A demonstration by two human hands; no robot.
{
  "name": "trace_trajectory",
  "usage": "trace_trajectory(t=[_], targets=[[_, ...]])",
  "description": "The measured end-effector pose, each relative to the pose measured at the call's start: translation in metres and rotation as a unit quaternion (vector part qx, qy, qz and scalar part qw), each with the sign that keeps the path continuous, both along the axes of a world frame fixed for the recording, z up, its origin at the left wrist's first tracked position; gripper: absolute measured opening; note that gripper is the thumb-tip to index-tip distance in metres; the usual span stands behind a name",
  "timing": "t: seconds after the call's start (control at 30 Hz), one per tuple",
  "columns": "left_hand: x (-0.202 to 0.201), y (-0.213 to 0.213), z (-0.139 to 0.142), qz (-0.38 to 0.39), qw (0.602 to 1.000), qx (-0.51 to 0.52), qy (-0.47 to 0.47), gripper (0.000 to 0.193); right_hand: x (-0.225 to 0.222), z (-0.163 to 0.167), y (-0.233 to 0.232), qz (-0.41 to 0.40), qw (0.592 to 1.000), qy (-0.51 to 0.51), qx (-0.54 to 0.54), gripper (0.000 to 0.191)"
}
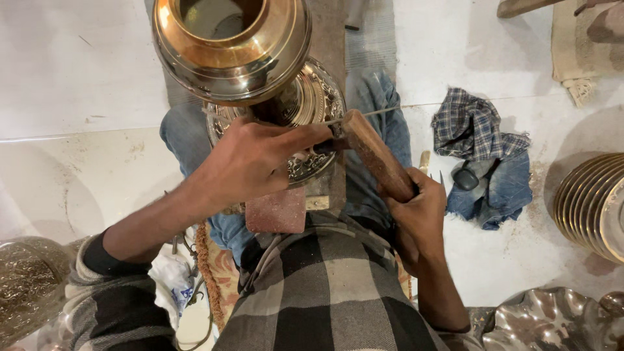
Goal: The person sits on the floor with a brass vessel held against a work support and decorates its surface by hand. They hold a chisel against the brass with one hand and strike it repeatedly with a wooden mallet held in the other hand, repositioning the chisel between strikes to work across the vessel's decorated band.
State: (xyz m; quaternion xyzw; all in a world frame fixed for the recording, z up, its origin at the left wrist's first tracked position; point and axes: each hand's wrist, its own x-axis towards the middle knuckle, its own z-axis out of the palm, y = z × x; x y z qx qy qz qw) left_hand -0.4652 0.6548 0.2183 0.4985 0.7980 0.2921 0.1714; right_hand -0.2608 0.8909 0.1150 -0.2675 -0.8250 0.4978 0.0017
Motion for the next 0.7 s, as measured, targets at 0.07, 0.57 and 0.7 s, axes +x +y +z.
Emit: trace_trajectory(t=[0.07,0.57,0.7], targets=[[0.000,0.000,-0.001,-0.005,0.999,0.024,0.027,0.060,0.000,0.000,0.003,-0.019,0.998,0.036,-0.054,0.020],[-0.001,0.011,0.008,-0.001,0.997,-0.072,0.022,0.063,-0.028,0.043,0.031,0.048,0.986,0.018,0.160,0.018],[-0.002,0.008,0.003,-0.005,0.999,-0.037,0.020,0.063,-0.033,0.041,0.024,-0.016,0.983,0.151,-0.101,0.017]])
